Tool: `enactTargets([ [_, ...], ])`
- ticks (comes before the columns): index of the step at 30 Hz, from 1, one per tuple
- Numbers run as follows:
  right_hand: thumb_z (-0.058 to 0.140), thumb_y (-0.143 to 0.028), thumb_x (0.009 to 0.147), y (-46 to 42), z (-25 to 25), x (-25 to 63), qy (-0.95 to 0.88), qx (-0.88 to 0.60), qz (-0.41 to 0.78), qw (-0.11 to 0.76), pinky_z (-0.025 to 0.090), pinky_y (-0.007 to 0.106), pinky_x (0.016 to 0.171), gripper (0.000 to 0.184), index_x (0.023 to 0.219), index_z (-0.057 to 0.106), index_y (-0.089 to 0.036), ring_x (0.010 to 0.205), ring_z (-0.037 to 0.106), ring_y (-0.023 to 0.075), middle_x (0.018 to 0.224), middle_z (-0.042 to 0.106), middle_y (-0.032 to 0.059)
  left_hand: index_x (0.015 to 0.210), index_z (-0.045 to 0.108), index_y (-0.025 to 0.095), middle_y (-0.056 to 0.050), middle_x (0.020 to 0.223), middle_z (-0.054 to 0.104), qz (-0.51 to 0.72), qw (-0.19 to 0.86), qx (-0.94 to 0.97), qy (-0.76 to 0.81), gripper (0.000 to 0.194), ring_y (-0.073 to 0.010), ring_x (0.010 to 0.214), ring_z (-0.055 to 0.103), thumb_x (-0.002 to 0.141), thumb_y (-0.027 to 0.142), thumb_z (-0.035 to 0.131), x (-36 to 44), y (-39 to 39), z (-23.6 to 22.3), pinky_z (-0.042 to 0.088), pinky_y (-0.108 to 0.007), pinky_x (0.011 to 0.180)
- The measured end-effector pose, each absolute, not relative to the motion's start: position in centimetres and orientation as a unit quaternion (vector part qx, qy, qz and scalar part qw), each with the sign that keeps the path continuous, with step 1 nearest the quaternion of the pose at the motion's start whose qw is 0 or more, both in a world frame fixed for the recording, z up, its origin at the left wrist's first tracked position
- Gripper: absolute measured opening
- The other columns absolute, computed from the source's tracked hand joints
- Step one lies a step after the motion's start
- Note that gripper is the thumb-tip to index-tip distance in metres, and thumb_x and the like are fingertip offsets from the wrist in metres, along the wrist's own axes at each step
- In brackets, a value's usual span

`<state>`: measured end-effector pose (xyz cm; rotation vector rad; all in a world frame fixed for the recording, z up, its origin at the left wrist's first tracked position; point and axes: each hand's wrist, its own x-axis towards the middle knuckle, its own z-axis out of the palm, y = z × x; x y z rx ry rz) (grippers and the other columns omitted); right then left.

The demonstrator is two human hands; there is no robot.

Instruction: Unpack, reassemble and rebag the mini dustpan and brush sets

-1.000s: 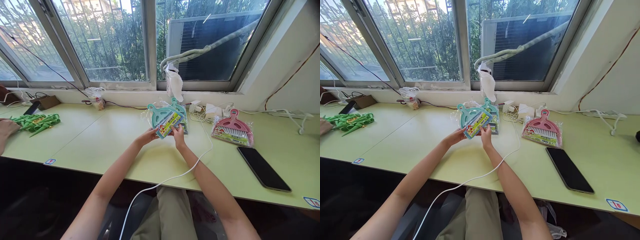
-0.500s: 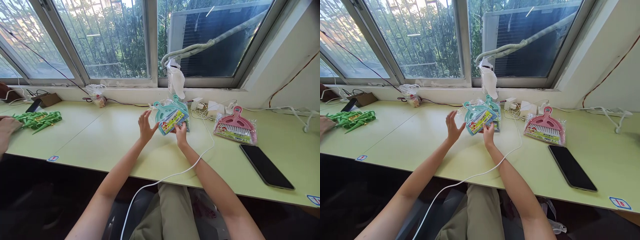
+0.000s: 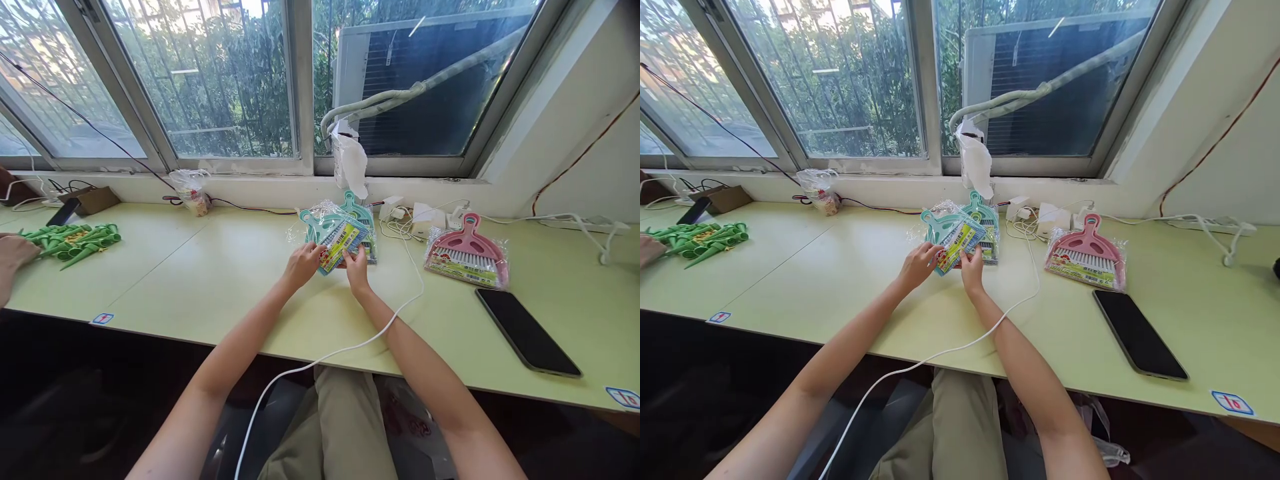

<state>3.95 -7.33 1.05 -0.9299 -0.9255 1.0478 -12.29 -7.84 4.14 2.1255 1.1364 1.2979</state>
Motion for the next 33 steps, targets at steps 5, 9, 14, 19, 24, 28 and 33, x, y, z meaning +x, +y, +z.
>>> enactTargets([
  [5,0.065,-0.040,0.070,-7.3,1.0,3.9,-0.396,-0.408,0.487,0.663,0.062,0.043,0.071,0.055,0.118,0.045,-0.024,0.080,0.072,0.0239,0.091,0.071,0.0033,0.102,0.071,0.026,-0.009,0.088,0.053,0.460,0.208,0.772,0.386,0.021,-0.0253,0.094,0.053,0.082,0.021,0.067,-12.7,-7.9,4.0,0.040,-0.034,0.091],
  [9,0.066,-0.038,0.070,-7.2,0.8,3.8,-0.399,-0.401,0.496,0.659,0.062,0.042,0.069,0.053,0.117,0.044,-0.025,0.074,0.071,0.0218,0.089,0.070,0.0013,0.093,0.069,0.023,-0.010,0.086,0.052,0.429,0.163,0.809,0.369,0.009,-0.0271,0.098,0.054,0.087,0.027,0.062,-12.7,-7.8,3.9,0.043,-0.035,0.089],
  [14,0.065,-0.034,0.070,-7.2,0.5,3.6,-0.385,-0.414,0.499,0.657,0.063,0.040,0.062,0.046,0.110,0.044,-0.025,0.067,0.069,0.0207,0.078,0.068,-0.0016,0.070,0.059,0.020,-0.011,0.084,0.052,0.444,0.171,0.786,0.394,0.016,-0.0298,0.100,0.055,0.084,0.023,0.065,-12.4,-7.7,3.7,0.046,-0.035,0.084],
  [19,0.066,-0.033,0.071,-7.1,0.6,3.8,-0.378,-0.418,0.498,0.660,0.063,0.043,0.066,0.050,0.114,0.043,-0.024,0.072,0.070,0.0226,0.083,0.069,0.0003,0.089,0.063,0.019,-0.013,0.104,0.058,0.287,-0.013,0.813,0.507,0.015,-0.0275,0.111,0.054,0.093,0.020,0.049,-11.8,-8.5,4.3,0.051,-0.033,0.081],
  [24,0.064,-0.030,0.072,-7.1,0.7,3.9,-0.377,-0.419,0.495,0.662,0.064,0.044,0.067,0.049,0.116,0.043,-0.025,0.072,0.071,0.0230,0.084,0.069,0.0006,0.111,0.063,0.023,-0.010,0.131,0.056,0.175,-0.175,0.795,0.554,0.028,-0.0235,0.114,0.056,0.093,0.011,0.045,-11.5,-9.2,4.8,0.055,-0.029,0.075],
  [28,0.065,-0.030,0.073,-7.0,0.5,3.9,-0.378,-0.422,0.500,0.655,0.064,0.045,0.068,0.050,0.117,0.043,-0.025,0.072,0.071,0.0231,0.083,0.069,0.0004,0.117,0.061,0.022,-0.009,0.138,0.055,0.146,-0.186,0.804,0.546,0.037,-0.0214,0.111,0.061,0.090,0.004,0.043,-11.6,-8.9,4.2,0.057,-0.028,0.075],
  [33,0.064,-0.029,0.073,-6.7,0.5,4.1,-0.379,-0.424,0.503,0.651,0.064,0.045,0.068,0.047,0.115,0.042,-0.024,0.071,0.071,0.0229,0.081,0.069,0.0008,0.122,0.061,0.022,-0.009,0.147,0.049,0.194,-0.208,0.821,0.496,0.039,-0.0245,0.129,0.052,0.093,0.007,0.039,-11.5,-8.7,3.8,0.053,-0.036,0.097],
])
